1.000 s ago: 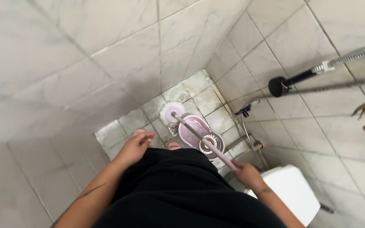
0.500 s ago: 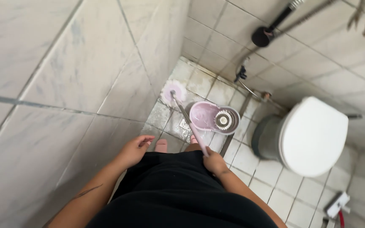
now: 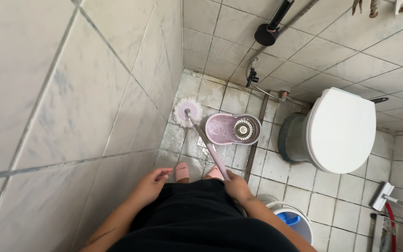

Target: The person is cleaning the bathroom floor using a mop.

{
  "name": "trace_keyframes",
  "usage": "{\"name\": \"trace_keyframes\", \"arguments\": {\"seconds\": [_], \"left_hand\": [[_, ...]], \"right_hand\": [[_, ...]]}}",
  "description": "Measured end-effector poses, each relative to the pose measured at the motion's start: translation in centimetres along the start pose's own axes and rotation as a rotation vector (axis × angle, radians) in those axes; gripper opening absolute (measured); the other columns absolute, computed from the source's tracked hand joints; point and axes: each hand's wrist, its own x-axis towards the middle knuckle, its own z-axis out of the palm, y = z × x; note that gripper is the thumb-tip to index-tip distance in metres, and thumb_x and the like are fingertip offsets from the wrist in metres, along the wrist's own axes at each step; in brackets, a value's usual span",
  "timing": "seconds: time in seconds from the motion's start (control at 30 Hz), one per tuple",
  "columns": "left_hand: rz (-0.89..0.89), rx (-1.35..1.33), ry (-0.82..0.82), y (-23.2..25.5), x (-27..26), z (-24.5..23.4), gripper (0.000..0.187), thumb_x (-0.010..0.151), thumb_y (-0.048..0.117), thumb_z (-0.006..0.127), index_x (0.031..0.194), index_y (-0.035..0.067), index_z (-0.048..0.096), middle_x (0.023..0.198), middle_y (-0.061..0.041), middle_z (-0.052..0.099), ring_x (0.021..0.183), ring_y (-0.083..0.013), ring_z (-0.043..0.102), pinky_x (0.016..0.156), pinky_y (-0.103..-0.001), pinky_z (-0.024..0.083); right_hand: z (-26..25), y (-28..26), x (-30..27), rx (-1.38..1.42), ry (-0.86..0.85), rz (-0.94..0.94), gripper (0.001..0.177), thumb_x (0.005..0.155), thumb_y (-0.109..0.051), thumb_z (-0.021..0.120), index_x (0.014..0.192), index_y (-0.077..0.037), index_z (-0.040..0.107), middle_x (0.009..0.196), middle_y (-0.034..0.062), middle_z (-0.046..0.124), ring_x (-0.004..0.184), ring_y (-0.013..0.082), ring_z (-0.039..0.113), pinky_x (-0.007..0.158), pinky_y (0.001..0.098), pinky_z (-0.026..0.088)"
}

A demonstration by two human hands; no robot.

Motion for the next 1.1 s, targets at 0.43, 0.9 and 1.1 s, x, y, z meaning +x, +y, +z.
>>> {"name": "trace_keyframes", "arguments": {"seconds": [0.43,0.9,1.1], "left_hand": [[-0.065,0.009,0.025,1.5,-0.9,-1.3,0.034,0.098,0.020,0.058,0.130,0.014,0.067,0.127,-0.005,0.075,0.108,-0.0180,0.072,0.095,-0.032,0.055],[-0.112,-0.061,-0.007,4.8,-0.4,-1.0,0.036,0.098,0.020,0.057,0.133,0.015,0.066,0.126,-0.007,0.074,0.110,-0.0192,0.072,0.096,-0.033,0.055],[-0.107,0.018,-0.003,6.2,-0.8,-1.0,0.036,0.098,0.020,0.056,0.132,0.015,0.066,0.130,-0.003,0.072,0.111,-0.0189,0.070,0.097,-0.033,0.054]], "right_hand": [[-6.4,-4.1,4.6,0.029,-0.048,0.023,0.061,0.095,-0.023,0.057,0.155,-0.023,0.045,0.087,0.0146,0.073,0.056,0.0248,0.066,0.053,0.0389,0.055],[-2.9,-8.9,6.2,0.080,-0.106,0.051,0.065,0.099,-0.021,0.052,0.160,-0.015,0.031,0.105,0.0194,0.074,0.054,0.0265,0.066,0.051,0.0384,0.054],[-7.0,-9.9,10.6,-0.020,-0.021,0.017,0.059,0.097,-0.018,0.053,0.155,-0.017,0.040,0.111,0.0163,0.069,0.073,0.0282,0.074,0.056,0.0400,0.061]]}}
